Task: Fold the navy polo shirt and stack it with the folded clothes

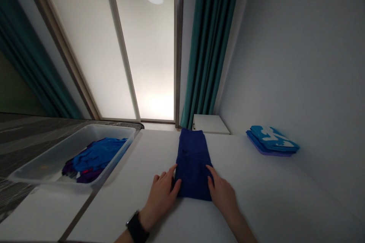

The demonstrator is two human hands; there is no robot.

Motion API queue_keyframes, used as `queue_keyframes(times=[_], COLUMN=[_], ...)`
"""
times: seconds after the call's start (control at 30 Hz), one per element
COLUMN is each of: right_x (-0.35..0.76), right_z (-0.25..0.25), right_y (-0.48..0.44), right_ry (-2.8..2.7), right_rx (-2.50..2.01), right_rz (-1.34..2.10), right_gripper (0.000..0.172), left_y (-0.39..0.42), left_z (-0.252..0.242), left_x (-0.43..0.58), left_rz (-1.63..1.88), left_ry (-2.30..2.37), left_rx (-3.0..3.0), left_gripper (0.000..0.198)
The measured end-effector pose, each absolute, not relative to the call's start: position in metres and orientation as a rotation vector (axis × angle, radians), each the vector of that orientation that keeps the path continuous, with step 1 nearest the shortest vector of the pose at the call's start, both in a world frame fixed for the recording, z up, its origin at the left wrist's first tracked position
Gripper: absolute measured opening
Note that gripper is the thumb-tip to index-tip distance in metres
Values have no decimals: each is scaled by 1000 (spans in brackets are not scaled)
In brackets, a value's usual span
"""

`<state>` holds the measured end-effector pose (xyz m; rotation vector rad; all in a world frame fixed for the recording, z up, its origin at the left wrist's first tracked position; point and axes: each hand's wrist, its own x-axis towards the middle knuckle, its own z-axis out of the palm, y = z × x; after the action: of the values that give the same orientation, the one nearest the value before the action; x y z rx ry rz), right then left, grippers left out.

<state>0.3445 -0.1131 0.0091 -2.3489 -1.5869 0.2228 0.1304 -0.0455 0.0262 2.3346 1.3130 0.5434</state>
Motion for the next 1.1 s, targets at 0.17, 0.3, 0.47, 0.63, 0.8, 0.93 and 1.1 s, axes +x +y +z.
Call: queue_keyframes(times=[0.17, 0.3, 0.47, 0.63, 0.8, 0.93, 1.1], right_x=[347, 345, 343, 341, 342, 348, 352], right_z=[8, 10, 11, 13, 11, 4, -1], right_y=[-116, -119, -120, -116, -117, -121, -125], right_ry=[-1558, -1567, -1635, -1718, -1710, -1699, -1729], right_rx=[-2217, -2270, -2324, -2420, -2404, -2292, -2297], right_rz=[283, 300, 146, 89, 86, 129, 110], right_gripper=[51, 51, 47, 47, 46, 49, 53], left_y=[-45, -46, -49, -52, -50, -44, -39], left_z=[19, 15, 10, 18, 33, 33, 24], left_x=[132, 137, 136, 135, 148, 174, 190], left_rz=[617, 615, 547, 533, 665, 545, 445], left_ry=[1262, 1249, 1254, 1331, 1193, 985, 1002], left_rx=[2139, 2170, 2353, 2578, 2870, 2952, 2861], left_gripper=[41, 38, 34, 35, 47, 55, 63])
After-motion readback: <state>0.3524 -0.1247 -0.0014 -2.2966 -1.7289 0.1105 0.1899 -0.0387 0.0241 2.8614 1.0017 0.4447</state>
